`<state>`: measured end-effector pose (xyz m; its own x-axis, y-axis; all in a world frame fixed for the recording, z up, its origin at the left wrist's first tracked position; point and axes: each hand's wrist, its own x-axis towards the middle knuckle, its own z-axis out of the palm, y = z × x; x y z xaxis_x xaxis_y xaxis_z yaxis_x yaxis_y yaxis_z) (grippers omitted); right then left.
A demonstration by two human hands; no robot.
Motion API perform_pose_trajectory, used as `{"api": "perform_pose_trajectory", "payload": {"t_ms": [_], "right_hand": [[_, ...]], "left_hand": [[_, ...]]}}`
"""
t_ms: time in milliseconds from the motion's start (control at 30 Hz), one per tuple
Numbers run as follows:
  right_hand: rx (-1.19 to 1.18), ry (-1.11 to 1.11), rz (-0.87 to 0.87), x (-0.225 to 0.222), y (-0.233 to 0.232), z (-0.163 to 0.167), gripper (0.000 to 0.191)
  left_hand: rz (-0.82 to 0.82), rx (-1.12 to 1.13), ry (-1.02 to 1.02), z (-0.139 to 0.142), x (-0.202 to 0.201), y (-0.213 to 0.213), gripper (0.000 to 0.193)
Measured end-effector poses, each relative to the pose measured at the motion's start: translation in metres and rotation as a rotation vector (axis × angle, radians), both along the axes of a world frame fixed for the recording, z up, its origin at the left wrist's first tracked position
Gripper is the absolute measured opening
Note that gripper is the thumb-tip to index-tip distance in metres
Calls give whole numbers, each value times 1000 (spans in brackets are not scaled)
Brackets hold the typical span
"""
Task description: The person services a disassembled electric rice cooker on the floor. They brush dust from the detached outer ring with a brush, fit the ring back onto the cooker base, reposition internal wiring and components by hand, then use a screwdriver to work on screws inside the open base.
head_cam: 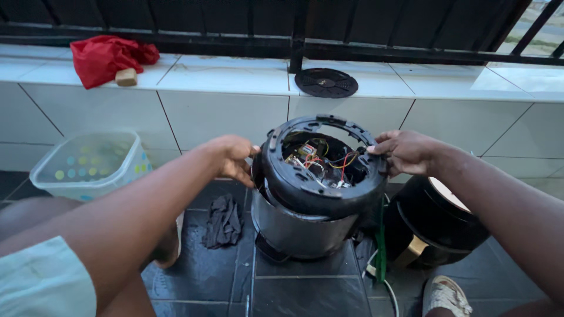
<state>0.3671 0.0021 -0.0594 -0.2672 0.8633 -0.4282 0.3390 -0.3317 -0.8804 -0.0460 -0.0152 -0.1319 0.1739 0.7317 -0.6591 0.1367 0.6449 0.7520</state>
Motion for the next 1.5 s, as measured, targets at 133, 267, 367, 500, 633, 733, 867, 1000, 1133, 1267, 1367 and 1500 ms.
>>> {"api": "perform_pose_trajectory", "payload": {"t_ms": [133,267,367,500,633,733,867,1000,1133,1267,1367,1500], "right_hand": [[6,-46,29,4,6,-5,62],[-3,-20,49,3,5,-7,62],[5,-38,9,0,0,-5,62],[15,-90,-16,-11,-10,2,63],[63,-224,-54,-23,-19,7,67],[28,-145,-80,-31,-19,6,66],[42,-170,-100,-32,-11,-1,60],[78,-207,-93,-33,-6,-14,49],[139,-325,-88,-36,-12,-15,46],[383,-650,-49,-41,-27,-1,48],[447,-786,-23,-47,-35,7,45],[424,-709,-27,-47,-33,11,44]], "left_hand": [[98,-3,53,-9,0,2,46],[14,79,213,-18,2,-1,36],[44,2,336,-18,2,-4,22],[-6,6,221,-17,-2,-8,17],[20,25,244,-20,-4,-9,16],[57,40,277,-20,-5,-6,18],[107,53,207,-20,-8,-4,6],[135,80,261,-20,-8,-4,9],[131,76,295,-17,-4,-2,19],[139,141,308,-10,0,-6,21],[126,128,365,-2,1,-9,22],[122,97,312,13,-3,-8,17]]}}
